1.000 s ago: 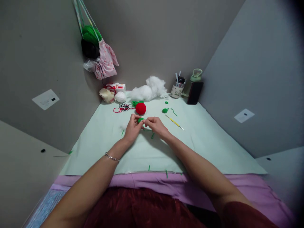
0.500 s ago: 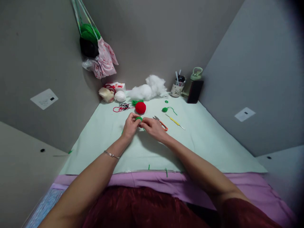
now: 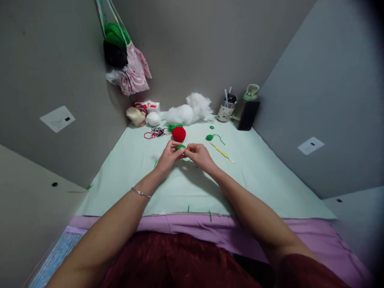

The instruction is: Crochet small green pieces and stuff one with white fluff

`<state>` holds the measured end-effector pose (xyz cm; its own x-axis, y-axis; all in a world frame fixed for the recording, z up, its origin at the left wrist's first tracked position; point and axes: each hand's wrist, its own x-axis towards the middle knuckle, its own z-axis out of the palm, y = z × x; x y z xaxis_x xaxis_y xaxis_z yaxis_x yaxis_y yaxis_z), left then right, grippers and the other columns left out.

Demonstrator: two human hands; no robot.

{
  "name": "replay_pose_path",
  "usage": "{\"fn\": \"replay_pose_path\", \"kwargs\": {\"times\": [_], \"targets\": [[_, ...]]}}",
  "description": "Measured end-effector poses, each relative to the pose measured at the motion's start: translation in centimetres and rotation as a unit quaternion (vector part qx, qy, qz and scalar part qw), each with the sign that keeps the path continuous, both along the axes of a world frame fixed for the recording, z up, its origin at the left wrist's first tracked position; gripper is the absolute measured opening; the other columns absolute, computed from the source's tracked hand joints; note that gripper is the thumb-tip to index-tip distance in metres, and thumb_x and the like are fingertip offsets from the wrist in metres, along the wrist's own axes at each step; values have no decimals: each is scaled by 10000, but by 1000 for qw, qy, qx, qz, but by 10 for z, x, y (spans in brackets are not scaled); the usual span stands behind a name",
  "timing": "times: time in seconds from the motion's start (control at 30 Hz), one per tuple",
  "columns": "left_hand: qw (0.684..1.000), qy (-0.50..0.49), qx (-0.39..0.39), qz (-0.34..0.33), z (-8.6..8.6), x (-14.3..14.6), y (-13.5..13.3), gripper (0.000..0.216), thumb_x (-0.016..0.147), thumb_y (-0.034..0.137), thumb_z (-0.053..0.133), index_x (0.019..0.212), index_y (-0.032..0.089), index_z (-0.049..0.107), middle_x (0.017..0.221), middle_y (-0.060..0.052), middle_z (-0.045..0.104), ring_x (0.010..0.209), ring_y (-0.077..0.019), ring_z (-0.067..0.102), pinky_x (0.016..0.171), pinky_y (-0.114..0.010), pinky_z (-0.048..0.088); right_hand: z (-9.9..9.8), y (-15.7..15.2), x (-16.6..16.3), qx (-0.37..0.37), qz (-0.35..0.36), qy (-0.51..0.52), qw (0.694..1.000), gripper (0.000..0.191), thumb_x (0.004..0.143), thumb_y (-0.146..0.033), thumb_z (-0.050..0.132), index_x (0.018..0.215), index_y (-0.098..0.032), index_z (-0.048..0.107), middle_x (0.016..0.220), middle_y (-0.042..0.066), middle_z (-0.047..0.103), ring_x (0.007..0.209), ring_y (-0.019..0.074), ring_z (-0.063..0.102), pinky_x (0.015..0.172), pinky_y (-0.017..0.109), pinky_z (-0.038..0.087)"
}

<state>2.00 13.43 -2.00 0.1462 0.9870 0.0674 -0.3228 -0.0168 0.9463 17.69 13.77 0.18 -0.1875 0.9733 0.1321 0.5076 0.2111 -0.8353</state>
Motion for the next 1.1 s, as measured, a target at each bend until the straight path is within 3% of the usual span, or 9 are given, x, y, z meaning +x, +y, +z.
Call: {"fn": "replay_pose_path", "kwargs": {"times": [0.1, 0.2, 0.37, 0.5, 0.73, 0.97, 1.1], "targets": [[999, -22, 0, -30, 1, -3, 1, 451, 706, 368, 869, 981, 206, 551, 749, 48, 661, 704, -102, 637, 848, -313, 576, 3, 0, 4, -14, 40, 70, 997, 360, 826, -512, 605, 663, -204, 515, 630, -24, 559, 623, 128, 440, 605, 262, 321], [1000, -9, 7, -7, -2, -3, 5, 440, 705, 383, 857, 970, 198, 559, 660, 58, 625, 640, -102, 604, 779, -308, 579, 9, -5, 3, -25, 83, 109, 990, 264, 844, -432, 582, 729, -196, 556, 697, -13, 608, 641, 130, 444, 640, 269, 348], [997, 18, 18, 67, -11, 1, 12, 384, 663, 290, 822, 899, 204, 531, 616, 75, 589, 548, -92, 549, 604, -238, 517, 15, -17, -8, 22, 55, -8, 998, 173, 863, -291, 522, 748, -195, 609, 715, 6, 641, 681, 161, 509, 672, 288, 343], [995, 33, 23, 90, -14, 1, 13, 334, 645, 229, 793, 871, 199, 549, 624, 77, 586, 527, -86, 544, 543, -209, 461, 10, -19, -14, 52, 30, -65, 996, 173, 862, -255, 517, 753, -195, 637, 685, 2, 645, 662, 162, 514, 664, 285, 328], [997, 11, 21, 68, -9, 0, 8, 363, 678, 301, 793, 950, 194, 578, 677, 54, 652, 609, -106, 621, 681, -255, 539, 2, -11, -7, -27, 66, 107, 992, 241, 858, -376, 536, 741, -179, 612, 614, -45, 509, 599, 122, 417, 597, 250, 322], [998, -19, 15, 65, -13, -1, 9, 440, 686, 326, 824, 996, 211, 533, 750, 38, 707, 682, -115, 657, 741, -262, 536, 1, -9, -2, -20, 104, 77, 991, 278, 861, -437, 572, 762, -178, 598, 606, -58, 449, 591, 111, 365, 575, 252, 269], [998, -24, 26, 52, -12, -1, 9, 444, 676, 318, 853, 1021, 197, 600, 783, 19, 706, 707, -125, 658, 738, -261, 535, -3, -5, 0, -39, 117, 77, 989, 281, 870, -441, 560, 756, -185, 584, 597, -60, 457, 571, 110, 367, 561, 255, 267]]}}
